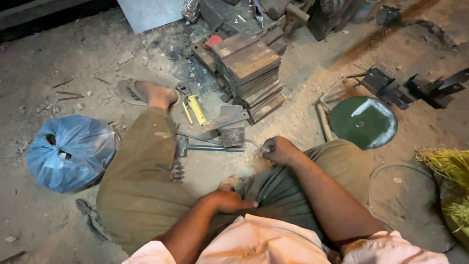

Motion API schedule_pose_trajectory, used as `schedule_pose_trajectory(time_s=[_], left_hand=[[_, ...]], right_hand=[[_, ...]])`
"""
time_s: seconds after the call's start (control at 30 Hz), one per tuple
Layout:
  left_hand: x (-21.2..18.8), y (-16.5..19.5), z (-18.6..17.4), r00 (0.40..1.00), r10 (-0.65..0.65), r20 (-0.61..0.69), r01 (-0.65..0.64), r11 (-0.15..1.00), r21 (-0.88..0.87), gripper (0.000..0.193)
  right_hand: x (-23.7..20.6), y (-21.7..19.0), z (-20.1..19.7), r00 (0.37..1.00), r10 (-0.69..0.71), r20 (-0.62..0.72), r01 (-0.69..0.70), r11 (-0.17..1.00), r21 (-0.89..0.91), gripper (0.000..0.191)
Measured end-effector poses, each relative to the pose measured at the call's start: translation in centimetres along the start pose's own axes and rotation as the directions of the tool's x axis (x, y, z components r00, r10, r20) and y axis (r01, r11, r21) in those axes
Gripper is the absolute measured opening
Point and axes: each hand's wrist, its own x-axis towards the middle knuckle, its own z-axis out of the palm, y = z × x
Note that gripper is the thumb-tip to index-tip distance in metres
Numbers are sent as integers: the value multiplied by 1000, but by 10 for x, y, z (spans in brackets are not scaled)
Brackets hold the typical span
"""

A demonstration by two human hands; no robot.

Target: The person sits on the floor in a workshop and uses a metal file to smooth the edges of rectangular metal bars. They hold each bar with one hand and file it with the other, then place the finished bar onto a stack of similar pieces.

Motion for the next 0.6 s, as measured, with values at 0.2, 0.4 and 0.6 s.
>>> schedule_pose_trajectory(time_s=[0.2, 0.4, 0.6], left_hand=[[-2, 6, -2, 999, -40, 21, 40, 999, -9, 102], [-6, 8, -4, 999, -37, 28, 38, 998, -42, 100], [-4, 10, -2, 999, -26, 46, 26, 1000, -10, 100]], right_hand=[[2, 4, 2, 1000, -17, -10, 16, 997, -74, 24], [4, 12, 5, 995, -92, 23, 94, 985, -147, 26], [4, 16, 7, 988, -150, 27, 152, 968, -201, 28]])
